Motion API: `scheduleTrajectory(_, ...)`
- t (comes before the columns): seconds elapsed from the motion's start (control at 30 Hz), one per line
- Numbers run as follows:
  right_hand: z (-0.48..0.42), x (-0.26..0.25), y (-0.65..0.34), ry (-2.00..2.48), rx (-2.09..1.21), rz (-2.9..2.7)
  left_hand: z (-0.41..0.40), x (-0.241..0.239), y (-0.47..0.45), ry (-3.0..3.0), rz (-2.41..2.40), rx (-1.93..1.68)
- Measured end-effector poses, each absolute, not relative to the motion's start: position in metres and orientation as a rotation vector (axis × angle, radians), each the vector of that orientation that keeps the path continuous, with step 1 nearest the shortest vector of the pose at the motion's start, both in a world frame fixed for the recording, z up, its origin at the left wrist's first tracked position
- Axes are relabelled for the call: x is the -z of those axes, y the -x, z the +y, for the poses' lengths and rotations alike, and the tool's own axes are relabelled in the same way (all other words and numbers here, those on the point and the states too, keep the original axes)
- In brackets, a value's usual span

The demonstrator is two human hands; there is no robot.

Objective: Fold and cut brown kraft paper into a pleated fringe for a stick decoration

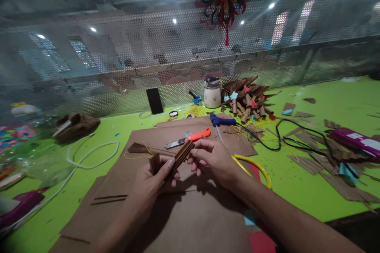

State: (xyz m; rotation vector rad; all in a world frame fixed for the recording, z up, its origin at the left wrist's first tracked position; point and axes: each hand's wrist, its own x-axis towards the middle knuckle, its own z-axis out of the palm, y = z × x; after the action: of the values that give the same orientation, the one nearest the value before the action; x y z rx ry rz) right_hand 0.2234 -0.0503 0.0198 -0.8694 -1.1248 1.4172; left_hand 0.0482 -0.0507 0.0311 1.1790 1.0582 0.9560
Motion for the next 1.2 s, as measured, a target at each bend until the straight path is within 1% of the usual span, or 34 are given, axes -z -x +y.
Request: scheduleTrajectory(1.2,-0.0535,-0.0209,-0.2227,0.881,-1.404,-1.184,-0.0523,-0.0321,-0.0479,-1.171,1.046,-0.934)
